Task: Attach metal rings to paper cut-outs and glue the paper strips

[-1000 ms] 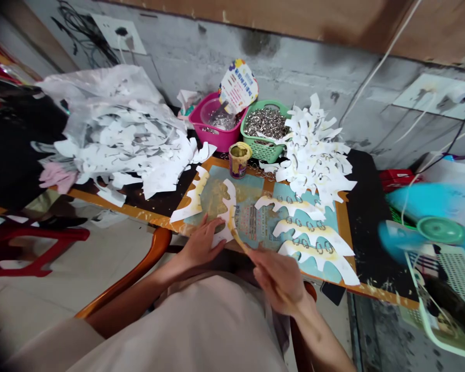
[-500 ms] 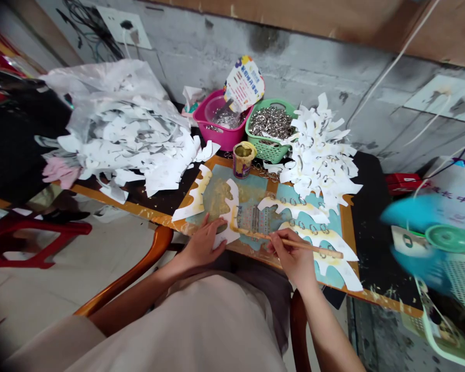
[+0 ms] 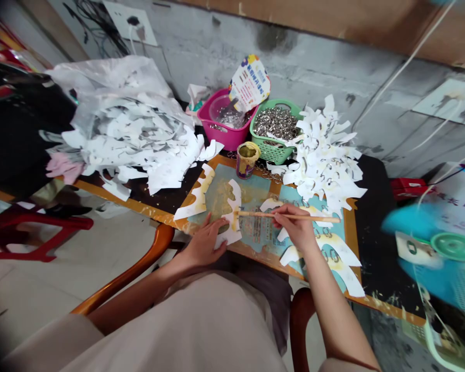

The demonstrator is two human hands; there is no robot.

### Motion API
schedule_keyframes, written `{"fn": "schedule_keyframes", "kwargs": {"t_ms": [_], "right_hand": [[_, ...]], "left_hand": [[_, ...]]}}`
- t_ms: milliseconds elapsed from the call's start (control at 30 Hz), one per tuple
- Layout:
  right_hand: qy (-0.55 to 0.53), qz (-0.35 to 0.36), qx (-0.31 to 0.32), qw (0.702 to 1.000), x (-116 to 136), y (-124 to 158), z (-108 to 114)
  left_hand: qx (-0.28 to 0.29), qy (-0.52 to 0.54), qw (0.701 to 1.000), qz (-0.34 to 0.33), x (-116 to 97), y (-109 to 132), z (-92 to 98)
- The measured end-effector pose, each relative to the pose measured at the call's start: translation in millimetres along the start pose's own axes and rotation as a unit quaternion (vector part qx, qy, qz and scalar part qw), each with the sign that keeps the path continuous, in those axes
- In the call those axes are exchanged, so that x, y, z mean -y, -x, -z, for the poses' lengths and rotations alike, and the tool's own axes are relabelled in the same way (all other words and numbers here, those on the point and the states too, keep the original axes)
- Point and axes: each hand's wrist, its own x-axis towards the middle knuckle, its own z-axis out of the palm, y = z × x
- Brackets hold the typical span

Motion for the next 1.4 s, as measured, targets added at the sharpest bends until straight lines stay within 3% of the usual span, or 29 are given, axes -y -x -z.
{"fn": "schedule_keyframes", "kwargs": {"t_ms": [100,233,367,500,633,800,933,1067,1233,1333,1400], "right_hand": [[-0.057,-0.019,0.05,0.997,-5.2,-8.8,2.4],[-0.084,-0.025,-0.011,0.996,-5.3,-14.2,4.2],[-0.081,-0.051,0.053,0.994,-4.4,-16.2,3.2],[-0.082,-0.047,0.011,0.995,-4.6,-15.7,3.6],[-0.052,-0.06,0.099,0.992,-3.4,-13.6,4.5],[-0.067,-0.017,0.032,0.997,0.9,-13.3,-0.1],[-0.04,-0.041,0.101,0.993,1.2,-13.8,0.4],[-0.07,-0.03,0.042,0.996,-2.6,-13.8,0.8],[-0.031,-0.039,0.101,0.994,-3.3,-9.5,-0.5],[-0.039,-0.026,0.064,0.997,-1.6,-4.8,2.4],[-0.03,-0.022,0.073,0.997,-0.5,-1.5,4.5]], "left_hand": [[-0.002,0.003,1.0,0.001,-0.5,0.1,0.5],[-0.005,0.003,1.0,0.003,-1.7,-0.6,2.2],[0.002,0.009,1.0,-0.001,-1.5,-0.3,2.8],[0.0,0.013,1.0,0.001,-0.7,0.8,2.2],[0.001,0.015,1.0,-0.002,-0.6,1.0,2.7],[0.001,0.023,1.0,0.003,-0.3,0.6,3.3],[0.001,0.018,1.0,0.001,-0.5,0.2,3.9],[0.006,0.015,1.0,0.001,-1.0,-0.1,4.5],[0.007,0.02,1.0,0.001,0.5,1.0,2.2],[0.006,0.021,1.0,-0.003,1.5,1.6,1.1],[0.006,0.018,1.0,-0.003,1.5,1.5,1.2]]}}
